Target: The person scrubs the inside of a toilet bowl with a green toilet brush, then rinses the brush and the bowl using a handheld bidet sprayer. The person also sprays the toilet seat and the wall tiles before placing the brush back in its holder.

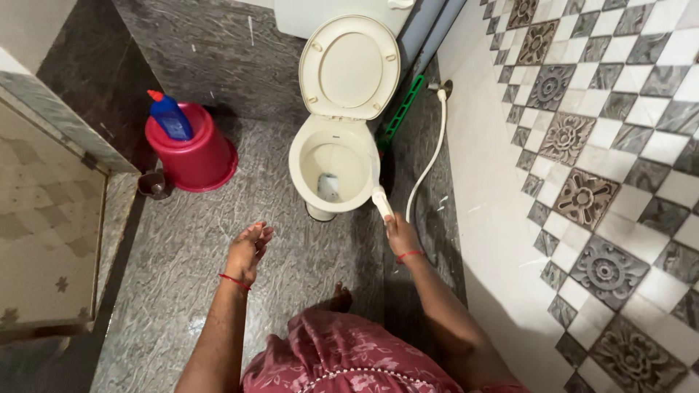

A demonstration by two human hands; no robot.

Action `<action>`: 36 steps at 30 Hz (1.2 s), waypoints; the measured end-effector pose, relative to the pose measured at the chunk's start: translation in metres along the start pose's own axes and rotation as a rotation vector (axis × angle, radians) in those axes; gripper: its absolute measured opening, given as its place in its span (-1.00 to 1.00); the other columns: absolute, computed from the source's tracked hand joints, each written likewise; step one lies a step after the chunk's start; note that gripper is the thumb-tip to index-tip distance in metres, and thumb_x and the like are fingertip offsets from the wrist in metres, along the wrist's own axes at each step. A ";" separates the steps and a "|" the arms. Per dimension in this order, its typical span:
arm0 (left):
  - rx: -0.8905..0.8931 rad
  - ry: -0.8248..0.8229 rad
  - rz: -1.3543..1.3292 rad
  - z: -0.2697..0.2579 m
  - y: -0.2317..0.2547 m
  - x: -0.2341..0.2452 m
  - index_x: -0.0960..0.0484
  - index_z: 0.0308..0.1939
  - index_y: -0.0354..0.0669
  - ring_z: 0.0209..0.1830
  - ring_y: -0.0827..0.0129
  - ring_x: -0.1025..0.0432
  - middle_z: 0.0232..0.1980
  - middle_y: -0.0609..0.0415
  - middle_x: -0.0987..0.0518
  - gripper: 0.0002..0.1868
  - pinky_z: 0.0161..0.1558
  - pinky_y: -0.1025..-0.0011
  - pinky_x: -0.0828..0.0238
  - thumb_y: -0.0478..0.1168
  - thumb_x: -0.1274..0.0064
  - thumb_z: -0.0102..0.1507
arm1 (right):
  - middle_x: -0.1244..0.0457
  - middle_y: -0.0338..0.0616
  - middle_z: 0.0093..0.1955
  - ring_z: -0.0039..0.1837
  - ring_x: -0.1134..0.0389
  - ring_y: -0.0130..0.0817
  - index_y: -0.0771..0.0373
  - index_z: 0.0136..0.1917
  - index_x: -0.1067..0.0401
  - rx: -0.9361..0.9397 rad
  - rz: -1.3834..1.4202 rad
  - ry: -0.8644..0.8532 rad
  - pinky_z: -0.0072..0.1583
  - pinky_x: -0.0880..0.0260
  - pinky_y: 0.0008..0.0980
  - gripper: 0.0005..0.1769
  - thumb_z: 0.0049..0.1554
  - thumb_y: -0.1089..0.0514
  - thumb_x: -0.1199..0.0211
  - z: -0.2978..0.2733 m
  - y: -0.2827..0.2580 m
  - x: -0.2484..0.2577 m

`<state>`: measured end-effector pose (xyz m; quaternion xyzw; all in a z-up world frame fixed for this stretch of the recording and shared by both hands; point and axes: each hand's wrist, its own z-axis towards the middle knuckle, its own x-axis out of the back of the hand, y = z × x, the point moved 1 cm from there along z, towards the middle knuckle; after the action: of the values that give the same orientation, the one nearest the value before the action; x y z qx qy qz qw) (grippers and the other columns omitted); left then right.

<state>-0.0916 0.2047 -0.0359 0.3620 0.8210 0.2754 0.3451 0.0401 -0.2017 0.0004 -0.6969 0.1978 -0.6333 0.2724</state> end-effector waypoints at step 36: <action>-0.030 -0.036 0.019 0.001 0.011 -0.011 -0.58 0.20 0.03 0.03 0.54 -0.45 0.10 0.21 -0.66 -0.65 0.06 0.46 -0.24 0.00 0.08 0.41 | -0.14 -0.31 -0.50 -0.52 -0.15 -0.48 0.24 -0.12 -0.44 -0.234 0.555 -0.169 -0.45 -0.18 -0.42 -0.16 0.18 -0.59 0.14 0.011 0.016 -0.042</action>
<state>-0.0808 0.2024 -0.0250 0.3696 0.8069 0.2844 0.3626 0.0475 -0.1867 -0.0428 -0.6930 0.4287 -0.4476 0.3683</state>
